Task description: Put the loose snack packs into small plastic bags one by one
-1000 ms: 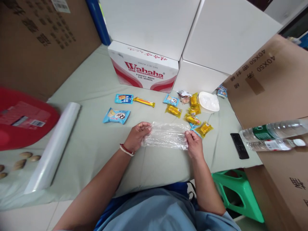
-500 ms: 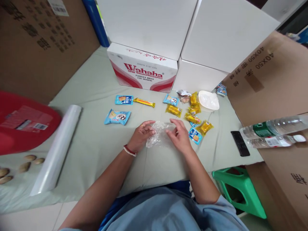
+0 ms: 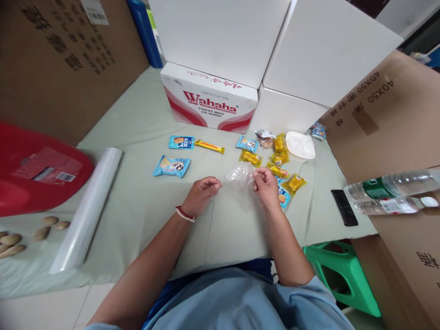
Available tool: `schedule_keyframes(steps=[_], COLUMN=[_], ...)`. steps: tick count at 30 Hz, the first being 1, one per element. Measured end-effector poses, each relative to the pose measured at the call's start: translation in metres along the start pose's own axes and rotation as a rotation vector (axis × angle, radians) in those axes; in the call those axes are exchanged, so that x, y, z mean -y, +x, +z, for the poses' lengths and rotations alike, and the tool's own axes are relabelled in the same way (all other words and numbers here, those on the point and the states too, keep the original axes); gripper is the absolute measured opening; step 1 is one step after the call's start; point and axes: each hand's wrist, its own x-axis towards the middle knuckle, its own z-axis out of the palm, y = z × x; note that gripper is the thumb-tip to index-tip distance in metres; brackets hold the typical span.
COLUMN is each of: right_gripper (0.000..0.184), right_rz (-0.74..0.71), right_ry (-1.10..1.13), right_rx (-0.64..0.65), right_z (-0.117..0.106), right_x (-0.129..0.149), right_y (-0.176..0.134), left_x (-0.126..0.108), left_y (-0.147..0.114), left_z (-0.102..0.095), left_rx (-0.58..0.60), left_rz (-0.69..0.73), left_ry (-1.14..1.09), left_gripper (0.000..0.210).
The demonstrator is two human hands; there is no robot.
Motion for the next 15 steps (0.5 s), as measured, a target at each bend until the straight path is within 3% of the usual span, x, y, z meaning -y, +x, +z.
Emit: schedule_keyframes(steps=[3, 5, 7, 11, 13, 15], right_gripper=[0.042, 0.041, 0.039, 0.037, 0.038, 0.039], right_rz=[0.1, 0.149, 0.145, 0.074, 0.067, 0.074], right_ry=[0.071, 0.046, -0.019, -0.067, -0.046, -0.026], right_rx=[0.07, 0.146, 0.186, 0.123, 0.099, 0.095], right_z=[0.0, 0.006, 0.013, 0.016, 0.012, 0.009], right_x=[-0.001, -0.005, -0.01, -0.016, -0.015, -0.015], right_y=[-0.009, -0.017, -0.022, -0.023, -0.021, -0.019], left_x=[-0.001, 0.001, 0.002, 0.003, 0.001, 0.001], left_y=[-0.001, -0.002, -0.003, -0.002, -0.001, -0.002], left_z=[0.004, 0.01, 0.014, 0.011, 0.008, 0.007], left_rx=[-0.007, 0.018, 0.059, 0.03, -0.01, 0.05], left_rz=[0.021, 0.016, -0.025, -0.071, -0.058, -0.084], left_ry=[-0.07, -0.103, -0.075, 0.034, 0.007, -0.096], left_gripper=[0.046, 0.058, 0.054, 0.041, 0.043, 0.053])
